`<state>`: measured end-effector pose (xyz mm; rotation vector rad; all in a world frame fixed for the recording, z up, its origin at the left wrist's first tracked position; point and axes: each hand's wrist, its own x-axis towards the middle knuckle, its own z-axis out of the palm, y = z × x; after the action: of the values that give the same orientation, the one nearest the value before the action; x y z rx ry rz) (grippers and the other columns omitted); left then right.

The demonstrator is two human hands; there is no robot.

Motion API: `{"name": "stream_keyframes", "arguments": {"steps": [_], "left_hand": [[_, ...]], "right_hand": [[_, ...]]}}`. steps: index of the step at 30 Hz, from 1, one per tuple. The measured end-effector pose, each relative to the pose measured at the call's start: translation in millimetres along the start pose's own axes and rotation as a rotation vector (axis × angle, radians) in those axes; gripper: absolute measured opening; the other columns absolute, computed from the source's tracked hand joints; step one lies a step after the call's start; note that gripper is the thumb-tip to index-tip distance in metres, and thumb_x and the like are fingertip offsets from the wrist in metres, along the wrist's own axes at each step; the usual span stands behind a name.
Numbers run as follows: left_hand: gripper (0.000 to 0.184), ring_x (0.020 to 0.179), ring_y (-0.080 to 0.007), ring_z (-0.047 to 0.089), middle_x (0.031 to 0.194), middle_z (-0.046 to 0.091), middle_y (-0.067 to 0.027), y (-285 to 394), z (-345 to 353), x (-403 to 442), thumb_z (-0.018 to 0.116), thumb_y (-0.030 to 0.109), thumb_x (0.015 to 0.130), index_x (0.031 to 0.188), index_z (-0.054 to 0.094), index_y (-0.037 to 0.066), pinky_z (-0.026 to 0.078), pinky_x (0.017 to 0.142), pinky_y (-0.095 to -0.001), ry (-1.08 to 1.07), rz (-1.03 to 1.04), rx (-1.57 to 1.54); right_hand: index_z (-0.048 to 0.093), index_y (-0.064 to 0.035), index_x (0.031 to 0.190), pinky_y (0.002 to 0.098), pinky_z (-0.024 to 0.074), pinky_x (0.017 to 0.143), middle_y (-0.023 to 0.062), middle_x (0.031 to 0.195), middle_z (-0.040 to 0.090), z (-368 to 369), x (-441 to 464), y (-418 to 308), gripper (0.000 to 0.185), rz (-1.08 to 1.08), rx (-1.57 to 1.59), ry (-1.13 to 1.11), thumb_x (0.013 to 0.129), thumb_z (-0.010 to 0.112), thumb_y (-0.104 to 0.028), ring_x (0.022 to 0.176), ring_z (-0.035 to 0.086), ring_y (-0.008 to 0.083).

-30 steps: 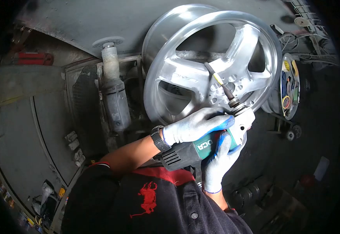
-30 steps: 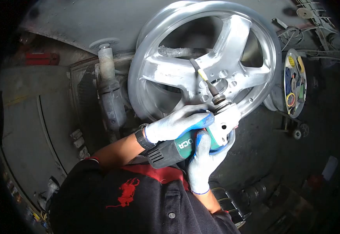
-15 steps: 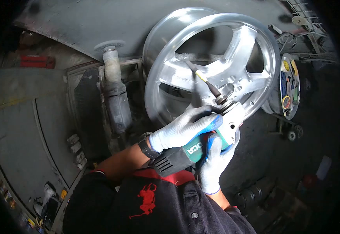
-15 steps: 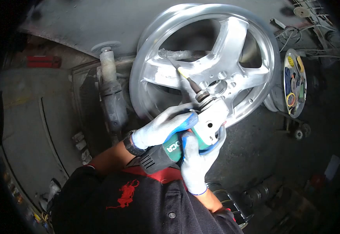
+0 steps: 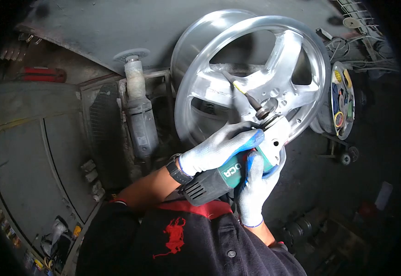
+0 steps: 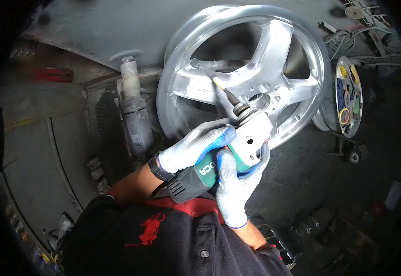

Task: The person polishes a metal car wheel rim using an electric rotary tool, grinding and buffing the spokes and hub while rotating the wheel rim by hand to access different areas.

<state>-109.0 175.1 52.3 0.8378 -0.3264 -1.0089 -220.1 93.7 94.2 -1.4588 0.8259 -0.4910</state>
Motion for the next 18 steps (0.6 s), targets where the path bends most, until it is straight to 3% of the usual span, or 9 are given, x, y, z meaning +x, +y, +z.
{"name": "stream_keyframes", "arguments": {"steps": [5,9,15,17,18], "left_hand": [[0.049,0.120,-0.0167,0.055,0.130,0.057,-0.0122,26,5,-18,0.047,0.019,0.103,0.144,0.037,-0.007,0.041,0.106,-0.0302,0.076,-0.110,0.063],[0.048,0.121,-0.0171,0.055,0.129,0.058,-0.0121,19,7,-12,0.048,0.018,0.103,0.143,0.038,-0.007,0.041,0.106,-0.0303,0.068,-0.097,0.028],[0.049,0.117,-0.0136,0.055,0.125,0.059,-0.0091,-19,7,18,0.053,0.022,0.102,0.141,0.042,-0.005,0.042,0.103,-0.0280,-0.002,-0.132,-0.051],[0.037,0.108,-0.0119,0.057,0.115,0.063,-0.0080,-31,6,19,0.056,0.028,0.101,0.125,0.059,-0.001,0.044,0.096,-0.0274,0.032,0.106,0.133],[0.037,0.108,-0.0119,0.057,0.115,0.063,-0.0080,-25,7,17,0.056,0.028,0.101,0.125,0.059,-0.001,0.044,0.096,-0.0274,0.033,0.104,0.136]], "right_hand": [[0.028,0.0041,0.145,0.0332,0.0450,0.098,0.0167,0.129,0.050,8,-4,-4,0.084,0.004,0.034,-0.045,0.078,0.078,-0.006,0.114,0.054,0.0194],[0.029,0.0040,0.145,0.0328,0.0458,0.096,0.0165,0.128,0.051,7,-1,-9,0.084,-0.007,0.021,-0.042,0.078,0.078,-0.006,0.113,0.054,0.0188],[0.029,0.0039,0.145,0.0330,0.0466,0.096,0.0160,0.125,0.053,-7,8,-10,0.080,-0.008,0.034,0.076,0.081,0.076,-0.008,0.111,0.056,0.0191],[0.029,0.0039,0.145,0.0330,0.0460,0.097,0.0160,0.125,0.053,-10,11,-5,0.080,-0.026,0.018,0.102,0.081,0.076,-0.009,0.111,0.056,0.0192],[0.029,0.0039,0.145,0.0330,0.0460,0.097,0.0160,0.125,0.053,-10,10,-4,0.080,-0.023,0.020,0.102,0.081,0.076,-0.009,0.111,0.056,0.0192]]}}
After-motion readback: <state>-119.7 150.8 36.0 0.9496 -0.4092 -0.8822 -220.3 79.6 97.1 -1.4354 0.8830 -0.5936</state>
